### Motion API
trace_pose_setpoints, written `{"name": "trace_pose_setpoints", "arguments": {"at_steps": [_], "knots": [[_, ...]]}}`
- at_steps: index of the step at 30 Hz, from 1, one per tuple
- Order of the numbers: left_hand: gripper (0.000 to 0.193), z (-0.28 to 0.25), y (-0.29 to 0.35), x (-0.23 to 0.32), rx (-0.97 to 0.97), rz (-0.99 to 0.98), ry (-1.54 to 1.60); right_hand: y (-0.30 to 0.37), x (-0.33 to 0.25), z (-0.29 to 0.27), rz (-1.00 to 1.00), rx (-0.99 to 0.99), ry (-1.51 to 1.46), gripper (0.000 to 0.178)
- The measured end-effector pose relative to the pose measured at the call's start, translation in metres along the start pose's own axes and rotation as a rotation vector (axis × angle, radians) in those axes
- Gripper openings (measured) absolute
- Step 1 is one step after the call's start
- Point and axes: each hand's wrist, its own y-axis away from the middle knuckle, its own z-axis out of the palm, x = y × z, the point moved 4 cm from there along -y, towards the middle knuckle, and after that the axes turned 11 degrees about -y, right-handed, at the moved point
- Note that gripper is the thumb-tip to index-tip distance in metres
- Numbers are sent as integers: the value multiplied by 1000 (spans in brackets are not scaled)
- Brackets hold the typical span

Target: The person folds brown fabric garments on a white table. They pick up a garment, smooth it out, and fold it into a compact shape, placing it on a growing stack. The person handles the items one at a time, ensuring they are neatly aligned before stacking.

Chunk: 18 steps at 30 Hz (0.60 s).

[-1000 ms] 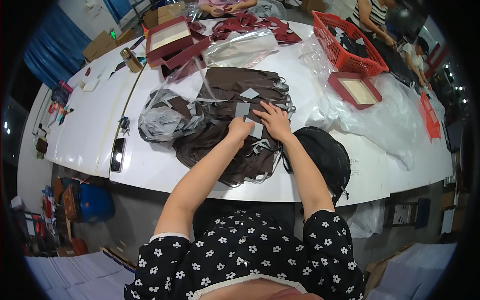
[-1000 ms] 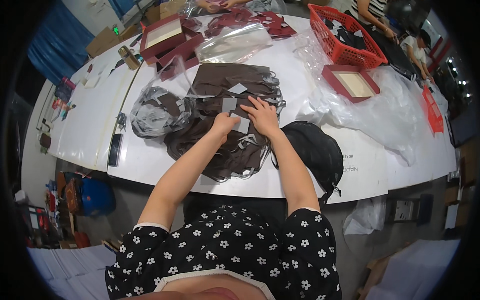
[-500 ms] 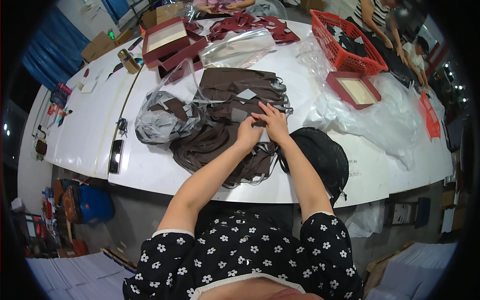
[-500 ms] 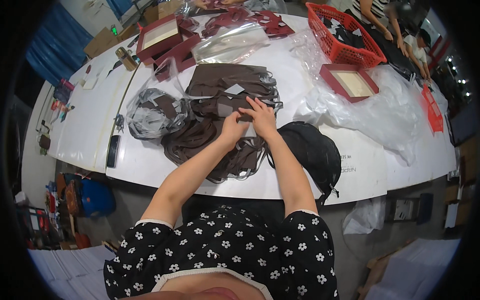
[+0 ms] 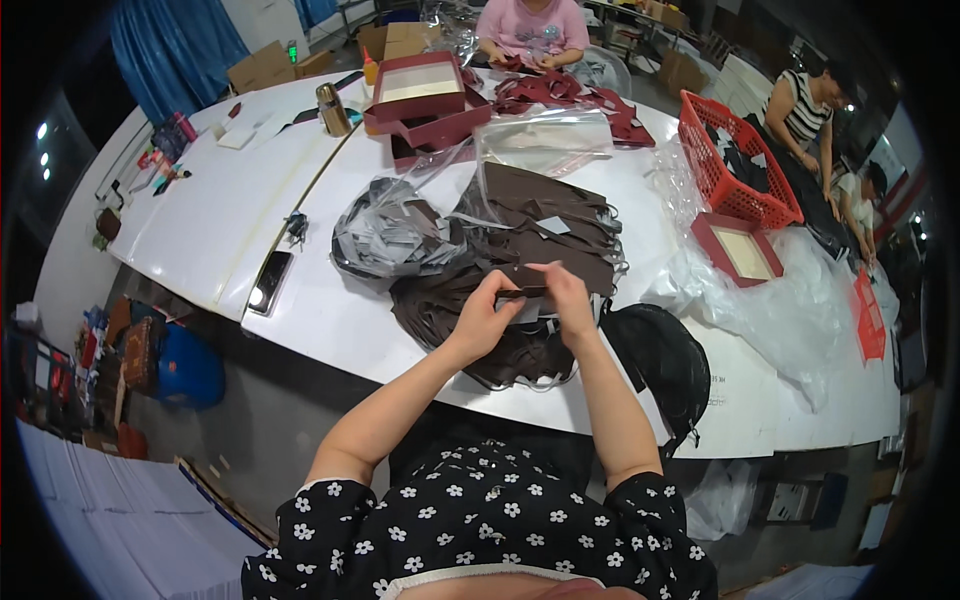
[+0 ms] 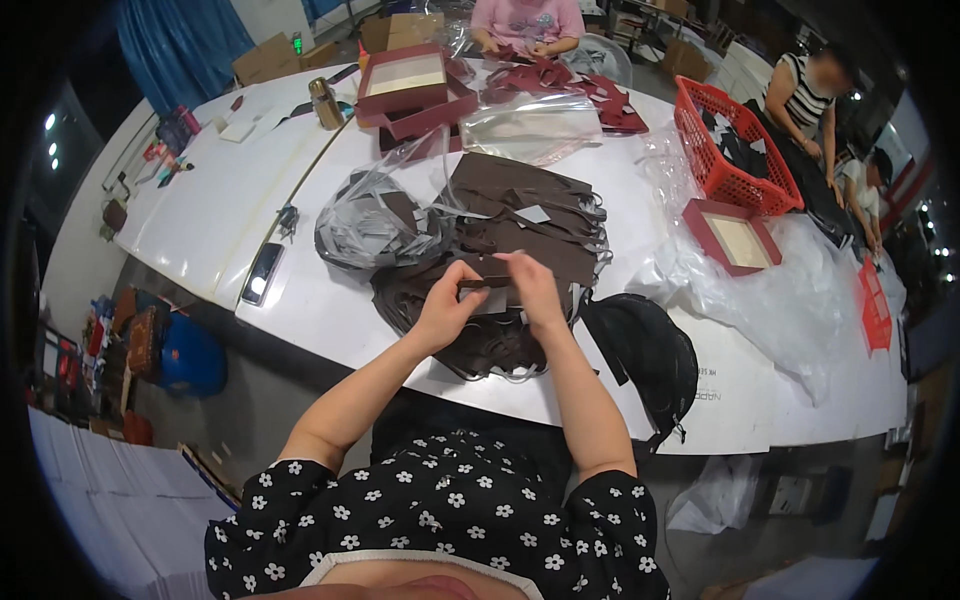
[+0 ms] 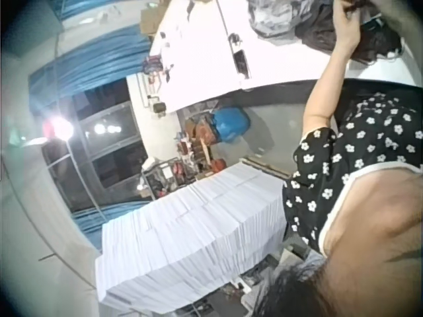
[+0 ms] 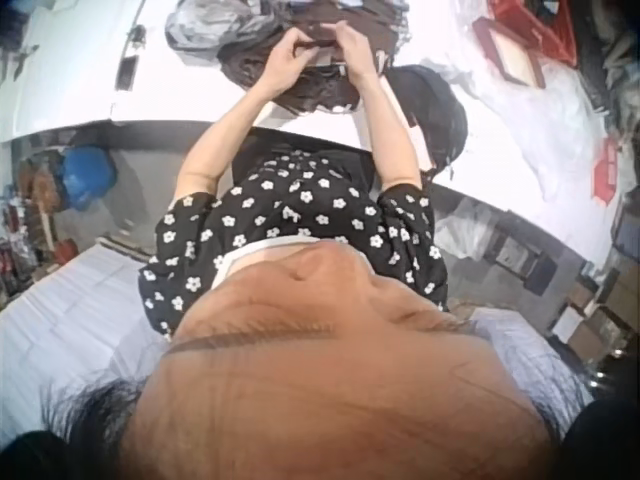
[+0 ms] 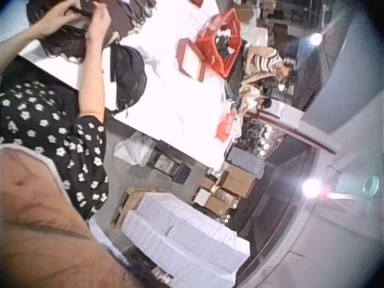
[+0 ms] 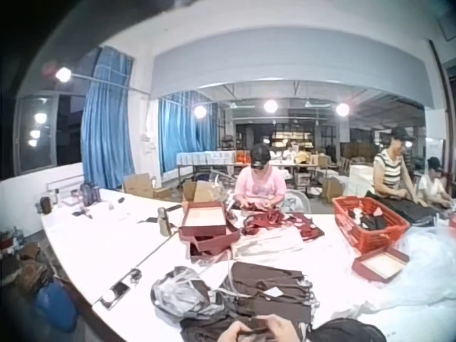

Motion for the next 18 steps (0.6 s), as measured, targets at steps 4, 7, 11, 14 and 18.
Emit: {"name": "trace_pose_setpoints", "arguments": {"at_steps": [4,7,11,14,18], "knots": [[12,0,5,-4,145,144,-123,10,-3,31,21,74,-251,18],[12,-10,6,-2,348,5,16,10,-4,18,-67,302,-92,14],[19,-23,-5,-29,458,-127,345,8,-33,-5,-294,335,-624,11],[26,-11,-12,-34,351,-102,282,8,-30,24,-217,99,-238,12],[35,12,-19,-22,266,-157,94,22,4,58,102,184,-466,29]]}}
